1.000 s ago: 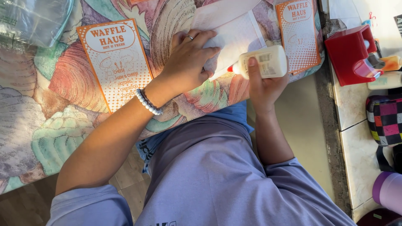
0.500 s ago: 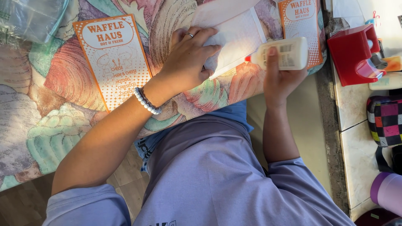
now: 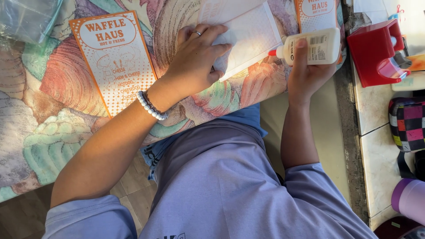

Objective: The person applies glue from a bottle to the edges of printed paper sheets and folds them by hand to assemble food packets.

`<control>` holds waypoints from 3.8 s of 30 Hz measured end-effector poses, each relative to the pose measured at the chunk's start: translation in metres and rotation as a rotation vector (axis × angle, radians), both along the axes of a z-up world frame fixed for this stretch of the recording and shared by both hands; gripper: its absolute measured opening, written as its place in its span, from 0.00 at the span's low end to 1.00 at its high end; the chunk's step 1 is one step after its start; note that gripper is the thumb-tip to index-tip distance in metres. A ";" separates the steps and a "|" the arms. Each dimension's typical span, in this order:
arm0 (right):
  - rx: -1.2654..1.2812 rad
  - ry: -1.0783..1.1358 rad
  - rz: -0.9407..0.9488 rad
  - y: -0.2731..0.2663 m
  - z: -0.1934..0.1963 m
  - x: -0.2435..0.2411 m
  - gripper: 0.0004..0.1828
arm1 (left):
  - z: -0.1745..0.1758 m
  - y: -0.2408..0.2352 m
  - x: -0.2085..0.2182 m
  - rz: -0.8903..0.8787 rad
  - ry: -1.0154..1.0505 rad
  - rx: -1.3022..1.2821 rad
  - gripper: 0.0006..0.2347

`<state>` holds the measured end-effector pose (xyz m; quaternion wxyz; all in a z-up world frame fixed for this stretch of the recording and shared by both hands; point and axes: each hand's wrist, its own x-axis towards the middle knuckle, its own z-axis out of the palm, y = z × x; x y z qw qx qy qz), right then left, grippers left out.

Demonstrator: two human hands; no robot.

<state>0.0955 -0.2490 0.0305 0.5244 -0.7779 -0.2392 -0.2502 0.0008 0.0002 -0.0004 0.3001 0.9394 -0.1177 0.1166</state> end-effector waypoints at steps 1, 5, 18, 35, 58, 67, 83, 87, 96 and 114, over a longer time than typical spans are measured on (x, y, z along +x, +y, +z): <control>-0.013 0.021 -0.008 0.002 -0.001 -0.004 0.10 | 0.001 0.000 0.000 0.001 0.002 -0.004 0.25; -0.063 0.139 0.024 0.015 -0.007 -0.037 0.12 | 0.001 0.001 -0.001 -0.010 0.009 -0.014 0.25; 0.126 -0.008 -0.028 -0.015 -0.012 0.014 0.13 | -0.007 0.002 -0.001 -0.001 -0.127 0.014 0.26; 0.224 0.088 -0.084 -0.030 -0.017 0.032 0.17 | 0.001 0.002 -0.003 -0.008 -0.040 -0.003 0.22; 0.429 0.520 -0.267 -0.246 0.007 -0.010 0.48 | 0.083 -0.006 -0.001 0.270 -0.491 -0.263 0.25; 0.128 0.181 -0.610 -0.298 -0.014 -0.018 0.24 | 0.064 -0.008 0.043 0.274 0.026 -0.195 0.10; -0.298 -0.478 -0.419 -0.164 -0.005 -0.020 0.16 | 0.025 -0.057 0.060 0.474 0.522 0.181 0.21; -0.176 -0.284 -0.051 -0.078 -0.005 -0.027 0.28 | 0.013 -0.048 0.043 0.523 0.526 0.029 0.12; 0.593 0.394 0.535 0.009 0.028 -0.033 0.50 | 0.053 -0.068 -0.043 0.295 0.089 -1.301 0.11; 0.349 0.215 0.483 0.027 0.072 -0.060 0.50 | 0.130 -0.043 -0.075 0.378 -0.106 -1.006 0.04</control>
